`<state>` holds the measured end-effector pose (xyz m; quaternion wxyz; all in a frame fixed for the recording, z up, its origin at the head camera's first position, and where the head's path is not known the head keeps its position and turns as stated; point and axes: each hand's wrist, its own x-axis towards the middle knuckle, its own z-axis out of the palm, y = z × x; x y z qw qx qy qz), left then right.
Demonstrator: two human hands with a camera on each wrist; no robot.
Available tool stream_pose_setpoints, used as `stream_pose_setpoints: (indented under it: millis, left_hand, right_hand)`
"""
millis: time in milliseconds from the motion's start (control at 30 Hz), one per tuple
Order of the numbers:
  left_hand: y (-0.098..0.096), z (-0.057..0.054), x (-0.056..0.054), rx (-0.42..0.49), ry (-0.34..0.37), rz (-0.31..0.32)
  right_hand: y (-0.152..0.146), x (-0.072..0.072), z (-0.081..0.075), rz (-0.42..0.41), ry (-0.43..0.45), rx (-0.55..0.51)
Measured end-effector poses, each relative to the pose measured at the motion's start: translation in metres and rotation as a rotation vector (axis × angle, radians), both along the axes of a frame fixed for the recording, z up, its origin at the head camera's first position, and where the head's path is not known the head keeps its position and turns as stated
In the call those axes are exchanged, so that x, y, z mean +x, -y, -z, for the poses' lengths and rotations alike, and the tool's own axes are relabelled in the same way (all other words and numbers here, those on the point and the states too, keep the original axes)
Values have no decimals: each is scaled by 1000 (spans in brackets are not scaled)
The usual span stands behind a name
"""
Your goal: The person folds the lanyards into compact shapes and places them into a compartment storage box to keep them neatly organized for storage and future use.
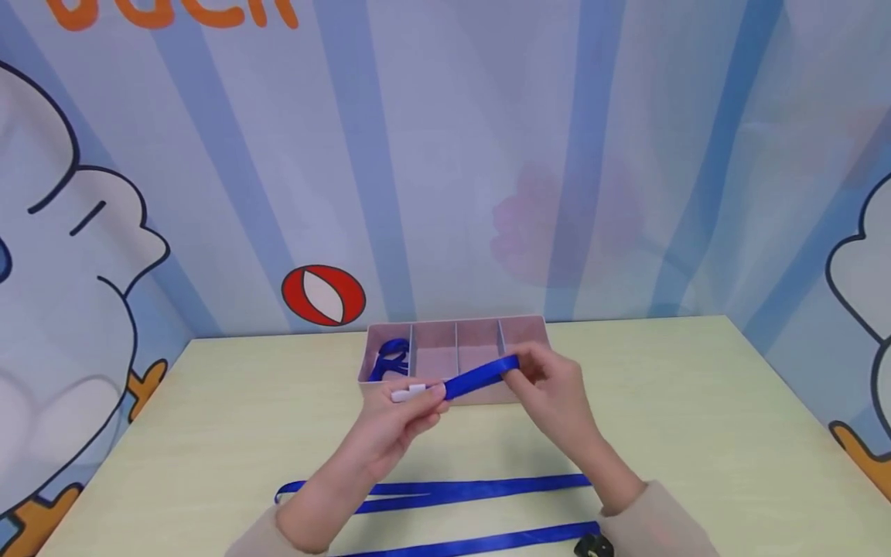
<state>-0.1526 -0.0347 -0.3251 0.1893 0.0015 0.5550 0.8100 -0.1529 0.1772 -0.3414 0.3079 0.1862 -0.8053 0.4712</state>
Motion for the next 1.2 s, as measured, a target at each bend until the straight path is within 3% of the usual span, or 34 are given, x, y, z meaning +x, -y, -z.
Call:
stream_pose_setpoints:
  millis: [167,300,400,567,700,767,900,1067,1200]
  left_hand:
    - [-4,4,2,-4,38,1]
    - [-5,6,2,-7,11,-43]
    - [-3,9,1,-8,-27,-76]
    - [6,13,-3,-27,-57,-72]
    - [12,15,-5,-60,-71,-70]
    - [13,15,-5,-71,-79,-65]
    - [13,15,-5,-107,-109,-53]
    - [11,13,-5,-141,-141,-57]
    - [11,13,-5,-146,-149,-62]
  right_hand:
    - [4,-6,3,133,-231,187]
    - [4,-7,4,132,-271,294]
    - [1,-6,4,-17,-156,284]
    - [-8,-1,1,-294,185,171]
    - [-16,2,-3,-395,414,97]
    - [-19,3,-4,-441,474,48]
    - [-21,4,-8,-458,554,-70]
    - [-16,3,-13,-360,639,-170]
    - [-14,4,-14,-340,669,-214]
